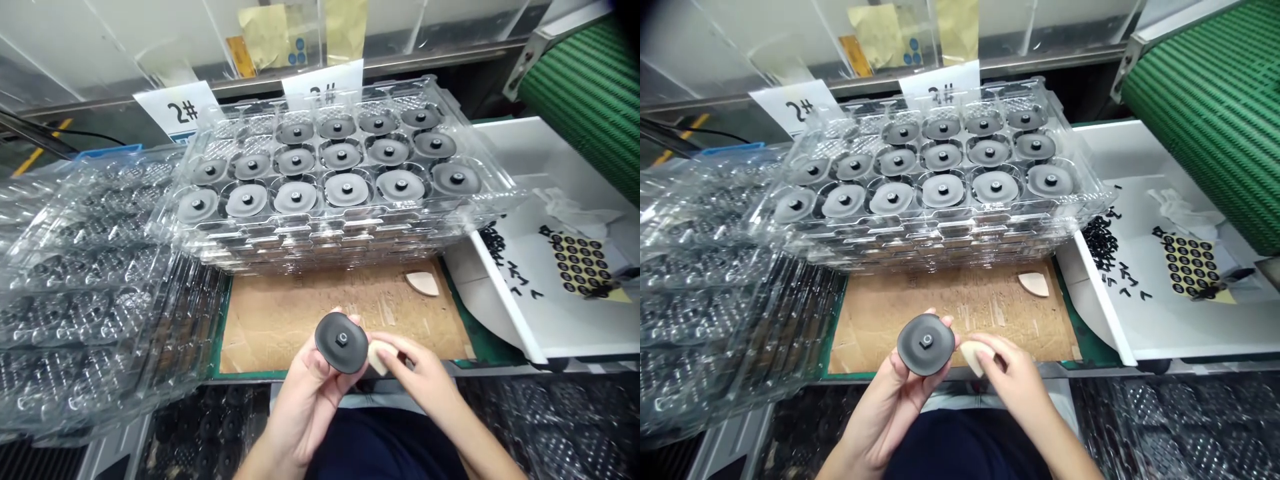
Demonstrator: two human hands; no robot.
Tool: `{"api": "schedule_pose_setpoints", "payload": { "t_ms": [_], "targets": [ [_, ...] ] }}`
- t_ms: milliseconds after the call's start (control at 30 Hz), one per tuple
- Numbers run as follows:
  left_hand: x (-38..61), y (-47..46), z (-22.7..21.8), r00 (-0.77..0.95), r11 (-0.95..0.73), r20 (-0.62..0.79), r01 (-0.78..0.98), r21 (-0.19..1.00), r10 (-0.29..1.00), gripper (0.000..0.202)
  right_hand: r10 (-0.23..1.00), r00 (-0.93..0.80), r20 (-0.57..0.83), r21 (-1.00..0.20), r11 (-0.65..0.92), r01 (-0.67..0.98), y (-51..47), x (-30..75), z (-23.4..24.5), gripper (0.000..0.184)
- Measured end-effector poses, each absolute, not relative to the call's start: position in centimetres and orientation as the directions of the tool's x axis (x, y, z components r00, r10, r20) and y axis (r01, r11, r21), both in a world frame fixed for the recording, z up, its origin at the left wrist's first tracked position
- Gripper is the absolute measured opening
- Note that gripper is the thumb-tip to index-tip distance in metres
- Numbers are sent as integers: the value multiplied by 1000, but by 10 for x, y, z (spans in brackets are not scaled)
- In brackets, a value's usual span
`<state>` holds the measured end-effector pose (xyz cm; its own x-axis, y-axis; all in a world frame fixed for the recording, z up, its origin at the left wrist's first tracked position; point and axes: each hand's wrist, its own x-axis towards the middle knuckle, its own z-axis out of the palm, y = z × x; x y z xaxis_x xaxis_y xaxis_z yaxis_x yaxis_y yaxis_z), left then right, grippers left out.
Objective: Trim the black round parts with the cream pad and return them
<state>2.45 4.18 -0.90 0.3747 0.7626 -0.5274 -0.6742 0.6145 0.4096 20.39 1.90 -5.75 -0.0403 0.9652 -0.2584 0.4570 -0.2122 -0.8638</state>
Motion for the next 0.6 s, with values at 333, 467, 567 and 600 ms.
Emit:
{"api": "schedule_pose_setpoints", "payload": {
  "t_ms": [333, 467, 567, 600],
  "targets": [
    [16, 37, -13, 340, 636, -575, -625, 453, 744, 53, 939, -116, 323, -799, 336, 499, 45, 158, 37, 24],
    [8, 40, -15, 293, 622, -598, -629, 467, 746, 55, 901, -398, 176, -811, 362, 460, 55, 142, 34, 22],
    [7, 43, -14, 295, 610, -584, -641, 466, 756, 54, 920, -316, 232, -770, 372, 518, 64, 135, 29, 23],
    [6, 44, -14, 299, 606, -577, -647, 462, 760, 52, 917, -284, 280, -751, 394, 531, 65, 133, 28, 24]
  ]
}}
